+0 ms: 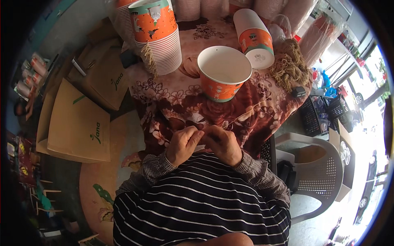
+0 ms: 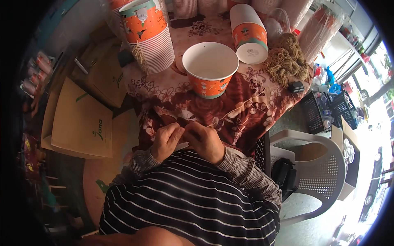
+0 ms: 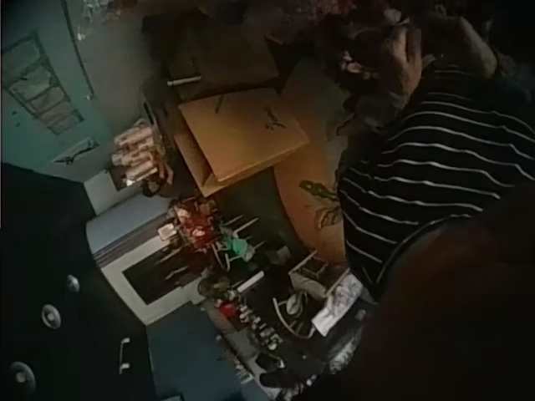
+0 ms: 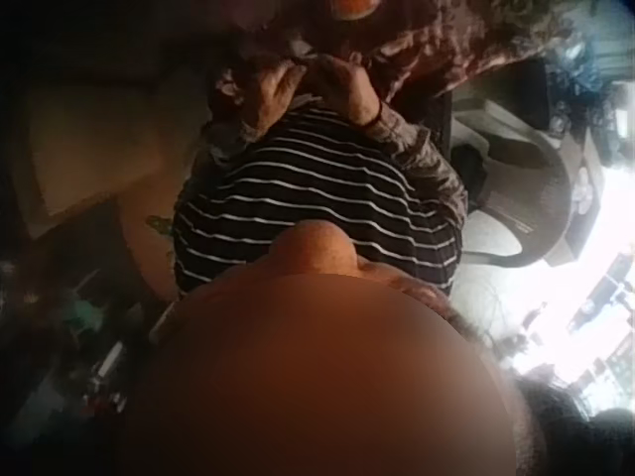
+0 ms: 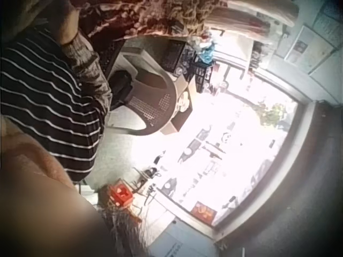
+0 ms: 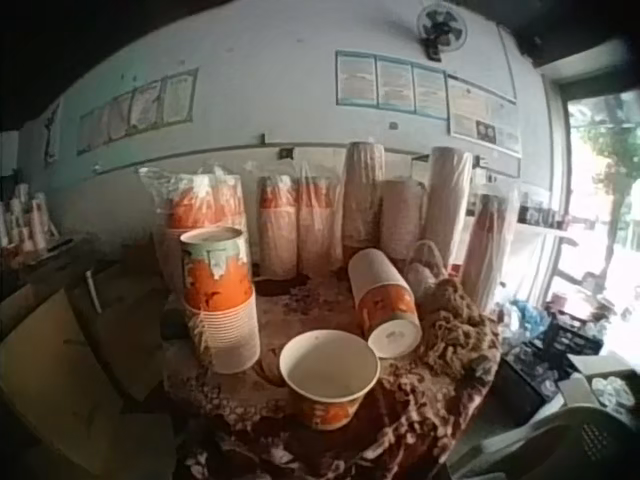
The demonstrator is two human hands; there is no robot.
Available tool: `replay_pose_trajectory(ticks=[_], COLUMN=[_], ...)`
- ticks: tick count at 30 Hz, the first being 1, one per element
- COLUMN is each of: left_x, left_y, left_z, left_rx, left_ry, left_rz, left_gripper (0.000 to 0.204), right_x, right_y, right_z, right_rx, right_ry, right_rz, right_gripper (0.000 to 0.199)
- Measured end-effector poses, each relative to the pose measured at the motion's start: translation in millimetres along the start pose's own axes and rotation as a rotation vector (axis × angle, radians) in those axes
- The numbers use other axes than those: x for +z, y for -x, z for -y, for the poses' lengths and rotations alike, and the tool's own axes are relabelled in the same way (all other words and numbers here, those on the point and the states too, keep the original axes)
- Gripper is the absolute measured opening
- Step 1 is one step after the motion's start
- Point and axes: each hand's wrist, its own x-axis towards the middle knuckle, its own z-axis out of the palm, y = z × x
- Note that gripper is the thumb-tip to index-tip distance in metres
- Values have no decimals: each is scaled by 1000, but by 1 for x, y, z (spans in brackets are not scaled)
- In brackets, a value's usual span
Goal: The person is threading and tying string handles onto paper buckets.
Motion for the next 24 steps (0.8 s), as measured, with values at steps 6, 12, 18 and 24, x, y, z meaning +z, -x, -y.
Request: replay_pose_trajectory(ticks=[6,12,18,24], left_x=[13,30,36,41], left_y=[6,7,2,-1], left_z=[-6,-7,-10,-11], left_rx=[85,63,45,97], left_ry=[109,161,76,67], left_rz=[135,302,305,287], left_gripper=[9,11,15,15], right_x=[-17,-28,-37,-38], right_y=[27,47,46,47], right_z=[-5,-21,-33,-44], right_rx=[-124,-88,-176,-213], right_ry=[236,216,308,365], right_rz=[18,-39,-52,-55], right_gripper=[14,15,13,10])
